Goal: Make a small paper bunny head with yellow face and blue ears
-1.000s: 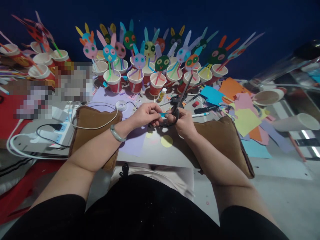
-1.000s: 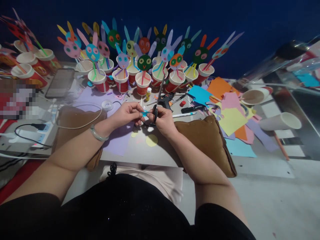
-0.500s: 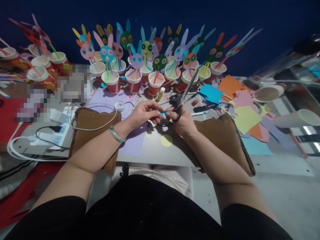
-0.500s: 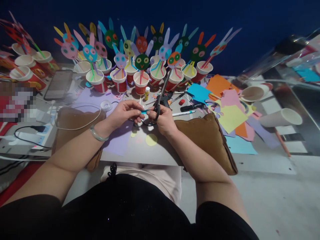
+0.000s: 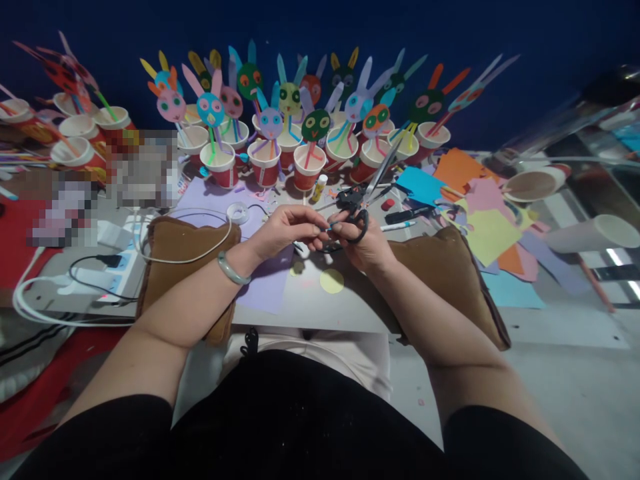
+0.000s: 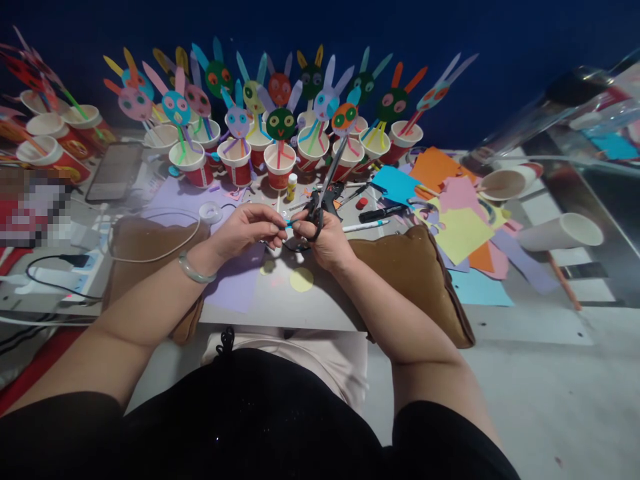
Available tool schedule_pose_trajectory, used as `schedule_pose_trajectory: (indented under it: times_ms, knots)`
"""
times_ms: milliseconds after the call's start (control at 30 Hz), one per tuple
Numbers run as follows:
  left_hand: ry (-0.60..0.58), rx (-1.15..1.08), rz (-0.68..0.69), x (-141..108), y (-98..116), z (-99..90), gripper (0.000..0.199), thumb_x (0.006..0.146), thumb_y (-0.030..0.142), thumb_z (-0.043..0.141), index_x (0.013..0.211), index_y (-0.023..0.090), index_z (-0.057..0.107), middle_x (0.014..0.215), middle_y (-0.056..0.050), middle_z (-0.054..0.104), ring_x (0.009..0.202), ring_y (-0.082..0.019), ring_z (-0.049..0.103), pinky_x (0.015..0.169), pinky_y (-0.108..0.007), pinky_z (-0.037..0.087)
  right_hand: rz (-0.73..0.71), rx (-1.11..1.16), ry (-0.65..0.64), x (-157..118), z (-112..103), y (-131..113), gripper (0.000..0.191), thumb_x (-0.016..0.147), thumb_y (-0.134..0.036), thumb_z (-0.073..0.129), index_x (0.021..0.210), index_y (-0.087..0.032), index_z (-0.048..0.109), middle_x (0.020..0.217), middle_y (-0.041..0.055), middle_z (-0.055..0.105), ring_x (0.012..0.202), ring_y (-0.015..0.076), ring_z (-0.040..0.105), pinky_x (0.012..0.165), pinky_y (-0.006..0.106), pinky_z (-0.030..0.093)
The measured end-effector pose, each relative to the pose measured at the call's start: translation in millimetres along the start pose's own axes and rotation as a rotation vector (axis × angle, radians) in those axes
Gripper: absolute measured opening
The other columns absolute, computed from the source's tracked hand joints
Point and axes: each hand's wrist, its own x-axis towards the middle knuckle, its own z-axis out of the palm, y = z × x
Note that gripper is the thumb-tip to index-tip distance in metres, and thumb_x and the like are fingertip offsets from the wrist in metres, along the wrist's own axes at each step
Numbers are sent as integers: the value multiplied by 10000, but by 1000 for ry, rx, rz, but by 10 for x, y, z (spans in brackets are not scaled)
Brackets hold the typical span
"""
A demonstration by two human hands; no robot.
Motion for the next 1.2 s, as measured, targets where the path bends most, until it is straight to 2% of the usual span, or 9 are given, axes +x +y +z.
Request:
schedule_pose_trajectory:
  times_ms: [133, 300, 500, 633, 833, 933, 1100, 1200]
  knots:
    - [-60, -44, -22, 1, -21, -8, 249, 696, 284, 825, 859, 116, 738, 740, -55, 767, 617, -140, 731, 591, -236, 584, -16, 27, 6, 16, -10, 26, 207, 568, -267, 836, 689, -208, 679, 655, -15, 612, 608, 124, 534, 571, 277, 440]
    - [-69, -13, -5, 17, -52, -11, 361, 706, 366, 890, 889, 109, 715, 747, -60, 770, 607, -131, 721, 587, -232, 578, -13, 37, -26, 24, -21, 35, 221, 582, -285, 848, 684, -203, 671, 695, -13, 614, 626, 117, 537, 602, 274, 456]
    - [-59, -17, -28, 27, -66, -15, 523, 663, 403, 942, 972, 147, 606, 719, -31, 765, 574, -136, 717, 549, -220, 559, -51, 53, -42, 24, -23, 26, 256, 589, -310, 880, 690, -207, 668, 676, -22, 593, 618, 112, 520, 591, 270, 439]
    - [-87, -3, -137, 39, -95, -31, 479, 679, 360, 938, 950, 134, 615, 725, -47, 765, 586, -133, 725, 578, -220, 572, -29, 67, -50, 26, -32, 17, 229, 574, -288, 884, 670, -200, 697, 657, -17, 601, 598, 105, 518, 546, 252, 403]
    - [-107, -25, -235, 52, -90, -14, 387, 854, 471, 793, 859, 109, 659, 772, -92, 772, 571, -123, 707, 526, -210, 552, 4, 37, -110, 20, -33, -17, 277, 528, -293, 933, 643, -180, 708, 628, -16, 622, 530, 81, 485, 498, 243, 372]
    - [-116, -28, -268, 49, -59, -16, 376, 814, 431, 847, 880, 106, 671, 796, -88, 778, 588, -112, 706, 532, -199, 546, 42, 35, -155, 12, -21, -23, 296, 520, -311, 947, 644, -175, 715, 629, -13, 640, 529, 84, 512, 515, 247, 408]
    - [-107, -49, -303, 47, -40, -40, 436, 669, 382, 955, 885, 103, 698, 741, -37, 755, 542, -77, 668, 528, -177, 537, 58, 50, -137, 8, -14, -16, 299, 499, -296, 956, 661, -179, 733, 608, -22, 645, 517, 81, 527, 506, 231, 413]
    - [-101, -37, -300, 47, -34, -47, 419, 664, 366, 959, 860, 98, 704, 728, -31, 745, 526, -68, 651, 521, -175, 532, 71, 49, -130, 5, -3, -21, 299, 494, -294, 956, 653, -176, 730, 607, -19, 650, 505, 80, 529, 500, 230, 420]
